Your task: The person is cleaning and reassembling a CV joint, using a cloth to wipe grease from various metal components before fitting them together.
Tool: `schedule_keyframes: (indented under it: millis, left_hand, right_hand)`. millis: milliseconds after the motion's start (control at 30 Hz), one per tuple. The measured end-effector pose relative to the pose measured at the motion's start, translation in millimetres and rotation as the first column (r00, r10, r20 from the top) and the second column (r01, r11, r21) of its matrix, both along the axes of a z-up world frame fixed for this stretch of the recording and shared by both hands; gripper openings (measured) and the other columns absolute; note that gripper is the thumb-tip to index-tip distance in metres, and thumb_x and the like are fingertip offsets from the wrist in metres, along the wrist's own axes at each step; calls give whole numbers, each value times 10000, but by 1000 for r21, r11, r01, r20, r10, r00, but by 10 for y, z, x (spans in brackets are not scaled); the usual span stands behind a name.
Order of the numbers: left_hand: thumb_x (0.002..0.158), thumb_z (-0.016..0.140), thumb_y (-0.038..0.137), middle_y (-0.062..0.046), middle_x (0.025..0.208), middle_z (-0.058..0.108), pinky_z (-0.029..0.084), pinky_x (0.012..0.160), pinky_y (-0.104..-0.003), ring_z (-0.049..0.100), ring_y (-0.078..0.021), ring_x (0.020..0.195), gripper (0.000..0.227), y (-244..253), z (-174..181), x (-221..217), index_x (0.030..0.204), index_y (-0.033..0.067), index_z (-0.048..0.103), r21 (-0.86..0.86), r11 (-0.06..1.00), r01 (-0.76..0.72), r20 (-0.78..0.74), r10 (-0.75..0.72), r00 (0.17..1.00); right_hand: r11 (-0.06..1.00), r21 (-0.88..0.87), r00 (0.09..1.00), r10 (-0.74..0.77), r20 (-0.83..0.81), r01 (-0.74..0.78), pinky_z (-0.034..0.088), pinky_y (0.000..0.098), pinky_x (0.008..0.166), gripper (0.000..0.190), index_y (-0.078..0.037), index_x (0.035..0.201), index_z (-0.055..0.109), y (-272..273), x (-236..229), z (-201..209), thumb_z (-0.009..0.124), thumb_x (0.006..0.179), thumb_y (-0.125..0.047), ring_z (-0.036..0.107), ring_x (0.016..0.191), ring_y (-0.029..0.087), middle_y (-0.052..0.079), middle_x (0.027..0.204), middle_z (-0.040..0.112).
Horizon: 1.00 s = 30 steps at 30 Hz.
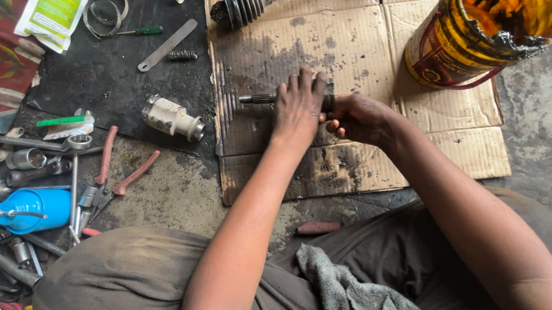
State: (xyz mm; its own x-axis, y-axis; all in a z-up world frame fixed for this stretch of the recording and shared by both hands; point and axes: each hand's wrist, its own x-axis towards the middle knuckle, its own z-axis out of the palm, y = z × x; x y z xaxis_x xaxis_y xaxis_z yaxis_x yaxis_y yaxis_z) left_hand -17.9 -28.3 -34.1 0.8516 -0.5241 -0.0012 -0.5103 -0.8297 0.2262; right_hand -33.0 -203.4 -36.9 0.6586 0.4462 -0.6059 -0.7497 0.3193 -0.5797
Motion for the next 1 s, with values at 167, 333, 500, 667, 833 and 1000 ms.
schedule_keyframes:
  millis: [167, 333, 500, 667, 833, 1000]
  left_hand:
    - [745, 702, -68, -213, 1610, 218, 202, 1186, -557, 270, -403, 1450, 988, 25, 451, 37, 1585, 93, 206, 48, 999, 17, -241, -5, 970]
    - [730, 711, -75, -138, 1575, 344, 212, 1222, -511, 346, -302, 1422, 885, 286, 601, 148, 1521, 46, 332, 14, 999, -31, -427, 34, 904]
    - [655, 691, -172, -101, 1383, 539, 487, 1063, -420, 536, -278, 1259, 706, 193, 288, 129, 1323, 14, 555, -145, 988, -52, -125, 34, 992]
    - [588, 704, -190, -113, 1240, 560, 593, 753, -428, 553, -351, 1139, 693, 143, 204, 78, 1225, 60, 597, -238, 970, -46, 120, 76, 990]
    - [634, 722, -138, -94, 1251, 549, 567, 754, -459, 548, -341, 1154, 634, 121, 120, 21, 1213, 87, 594, -238, 970, -55, 243, 114, 963]
    - [700, 770, -66, -89, 1235, 552, 522, 855, -498, 545, -336, 1156, 578, 155, 76, 49, 1223, 105, 593, -262, 965, -23, 309, 107, 945]
  right_hand:
    - [1000, 17, 1000, 8, -24, -7, 527, 220, 549, 347, 78, 1249, 477, 21, -26, 66, 389, 920, 15, 541, 662, 94, 107, 929, 591]
    - [995, -79, 998, 52, -27, -54, 486, 239, 521, 415, 67, 1289, 478, 113, -47, 219, 367, 892, 14, 508, 639, 93, 92, 896, 570]
    - [1000, -25, 1000, -2, -25, 1, 440, 216, 501, 389, 30, 1268, 445, 128, -56, 211, 349, 891, 32, 451, 627, 69, 50, 887, 536]
    - [997, 28, 997, -75, -31, 76, 384, 166, 450, 223, -27, 1196, 445, 90, -48, 176, 356, 996, -68, 413, 593, 44, 24, 861, 518]
    - [965, 136, 974, -220, -60, 226, 372, 150, 430, 201, -40, 1165, 436, 138, -170, 101, 346, 987, -64, 398, 564, 23, 36, 870, 519]
    - [940, 313, 985, -162, 54, 138, 348, 138, 386, 318, -66, 1168, 420, 59, -224, 148, 412, 864, 25, 396, 548, 17, 34, 891, 526]
